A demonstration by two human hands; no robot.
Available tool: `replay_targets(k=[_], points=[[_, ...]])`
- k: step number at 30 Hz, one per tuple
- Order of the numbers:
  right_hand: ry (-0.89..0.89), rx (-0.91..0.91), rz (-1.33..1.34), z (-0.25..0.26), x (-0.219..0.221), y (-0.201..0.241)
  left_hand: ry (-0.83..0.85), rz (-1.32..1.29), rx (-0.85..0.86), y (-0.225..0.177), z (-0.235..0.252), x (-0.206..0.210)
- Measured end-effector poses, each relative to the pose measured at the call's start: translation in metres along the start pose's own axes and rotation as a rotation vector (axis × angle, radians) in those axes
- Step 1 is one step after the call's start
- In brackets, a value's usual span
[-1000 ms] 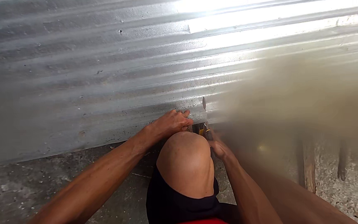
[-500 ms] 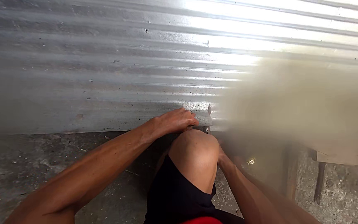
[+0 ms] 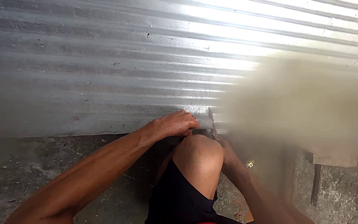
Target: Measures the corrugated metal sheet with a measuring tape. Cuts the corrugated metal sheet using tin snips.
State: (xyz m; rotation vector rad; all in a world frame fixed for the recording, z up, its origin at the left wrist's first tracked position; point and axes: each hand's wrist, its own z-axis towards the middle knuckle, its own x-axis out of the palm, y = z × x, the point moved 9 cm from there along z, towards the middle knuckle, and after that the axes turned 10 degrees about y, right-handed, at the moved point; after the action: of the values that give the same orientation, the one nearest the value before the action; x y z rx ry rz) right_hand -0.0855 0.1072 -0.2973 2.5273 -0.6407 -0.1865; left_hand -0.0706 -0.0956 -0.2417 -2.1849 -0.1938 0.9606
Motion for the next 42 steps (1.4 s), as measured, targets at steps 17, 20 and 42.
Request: replay_targets(k=[17,20,42], points=[[-0.106,0.036,-0.129,-0.008,-0.015,-0.007,0.057,0.000,-0.028,-0.001,0.003,0.005],[-0.030,0.084,-0.136,-0.011,-0.015,0.003,0.066,0.000,-0.037,-0.001,0.004,0.004],[-0.009,0.292,-0.462,-0.008,-0.042,0.047,0.109,0.060,-0.036,-0.007,0.004,0.009]])
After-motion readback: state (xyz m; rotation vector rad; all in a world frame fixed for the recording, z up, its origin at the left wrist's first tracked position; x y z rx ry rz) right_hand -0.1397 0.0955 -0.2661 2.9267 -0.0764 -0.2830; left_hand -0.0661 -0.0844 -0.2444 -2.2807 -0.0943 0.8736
